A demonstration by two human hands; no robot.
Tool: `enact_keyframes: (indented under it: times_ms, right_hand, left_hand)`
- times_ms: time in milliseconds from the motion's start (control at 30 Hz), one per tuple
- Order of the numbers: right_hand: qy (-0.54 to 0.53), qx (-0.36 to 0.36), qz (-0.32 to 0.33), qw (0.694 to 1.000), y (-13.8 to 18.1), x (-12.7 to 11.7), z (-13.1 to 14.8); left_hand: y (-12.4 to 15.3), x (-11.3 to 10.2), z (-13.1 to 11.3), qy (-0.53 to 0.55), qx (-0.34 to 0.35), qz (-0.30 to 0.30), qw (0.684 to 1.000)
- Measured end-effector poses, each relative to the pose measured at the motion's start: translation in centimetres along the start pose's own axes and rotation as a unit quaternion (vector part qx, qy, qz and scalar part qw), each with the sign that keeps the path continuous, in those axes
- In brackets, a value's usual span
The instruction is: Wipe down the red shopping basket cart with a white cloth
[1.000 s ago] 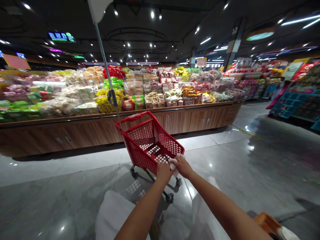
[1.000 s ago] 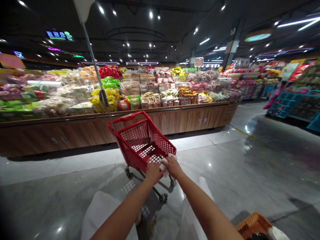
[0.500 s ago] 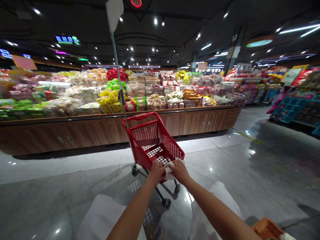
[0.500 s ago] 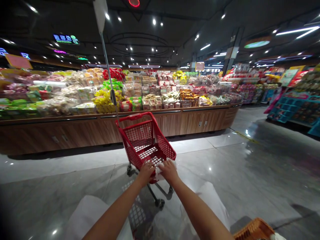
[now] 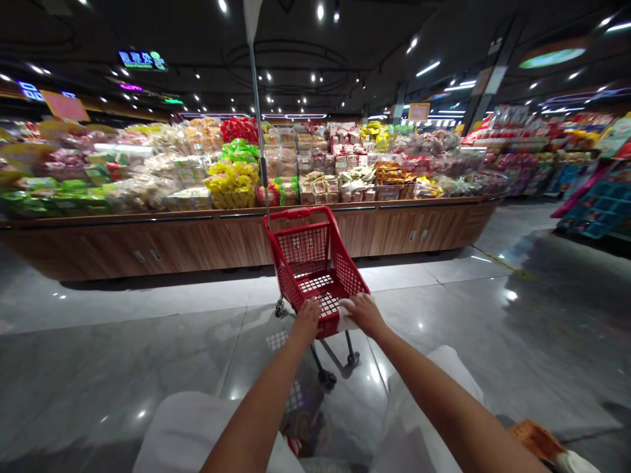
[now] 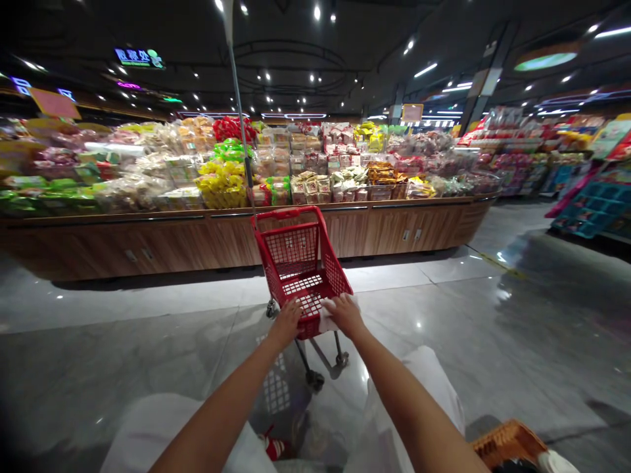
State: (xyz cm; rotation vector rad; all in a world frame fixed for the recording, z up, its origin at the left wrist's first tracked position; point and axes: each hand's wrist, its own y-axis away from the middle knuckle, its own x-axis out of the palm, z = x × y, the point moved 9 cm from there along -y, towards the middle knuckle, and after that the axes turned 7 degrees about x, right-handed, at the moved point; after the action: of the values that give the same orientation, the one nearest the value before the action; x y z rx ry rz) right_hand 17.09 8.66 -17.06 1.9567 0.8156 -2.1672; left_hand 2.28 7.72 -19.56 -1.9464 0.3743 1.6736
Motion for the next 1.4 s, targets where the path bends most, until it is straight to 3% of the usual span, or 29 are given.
enact_keyframes:
  times_ms: [100,167,233,367,467,567,633,733,800,867,1000,1067,1133,1200,1300,1400]
  right_hand:
    - [0.009,0.018,-0.003,1.0,0.7,-0.5,-2.4]
    - [0.017,0.023,0.009,1.0,0.8,-0.5,-2.0]
    - [0.017,0.018,0.021,0.999,0.5,-0.2,0.1]
    - [-0.015,-0.008,0.029,0.999,-0.3,1.0,6.8]
    - [-0.027,0.015,0.008,0.999,-0.7,1.5,9.1]
    - [-0.032,-0.022,0.015,0.999,-0.2,1.4,7.9]
    - [-0.029,-0.037,0.023,0.999,0.5,0.8,5.1]
    - [-0.018,-0.016,0.006,1.0,1.1,-0.5,0.7]
    - [-0.01,0.009,-0.001,1.0,1.2,-0.7,0.0]
    - [-0.009,0.02,0.005,1.0,0.8,0.0,1.7]
    - [-0.033,0.015,-0.004,0.999,-0.2,1.5,7.9]
    - [-0.042,0.006,-0.004,0.999,-0.5,1.6,9.2]
    - [-0.045,-0.028,0.017,0.998,-0.3,1.4,8.6]
    - [-0.04,-0.052,0.041,0.997,0.2,0.7,5.9]
    - [-0.035,-0.046,0.034,0.998,0.9,-0.8,0.9]
    - [-0.034,-0.037,0.026,0.998,0.9,-1.2,-0.5]
  left_hand:
    - [0.2,-0.3,-0.3,0.013,-0.013,-0.008,1.0]
    - [0.3,-0.4,-0.5,0.02,-0.032,-0.018,0.999]
    - [0.5,-0.4,-0.6,0.02,-0.053,-0.024,0.998]
    - [0.8,-0.9,-0.6,0.015,-0.065,-0.027,0.997]
    - [1.4,-1.4,-0.2,0.014,-0.062,-0.019,0.998]
    - [1.9,-2.0,0.0,0.01,-0.039,-0.013,0.999]
    - [2.2,-2.2,0.1,0.01,-0.033,-0.008,0.999]
    - [2.3,-2.2,0.1,0.012,-0.053,-0.005,0.999]
    - [2.0,-2.1,-0.2,0.011,-0.067,-0.01,0.998]
    - [1.6,-2.2,-0.5,0.001,-0.078,-0.02,0.997]
    - [1.2,-2.5,-0.7,-0.022,-0.091,-0.035,0.995]
    - [1.5,-2.8,-0.4,-0.022,-0.084,-0.037,0.996]
    - [2.0,-3.0,-0.1,-0.012,-0.067,-0.031,0.997]
    - [2.5,-3.2,0.2,0.002,-0.054,-0.017,0.998]
    - [3.0,-3.4,0.6,0.029,-0.052,-0.004,0.998]
    - [3.0,-3.4,0.5,0.034,-0.063,-0.003,0.997]
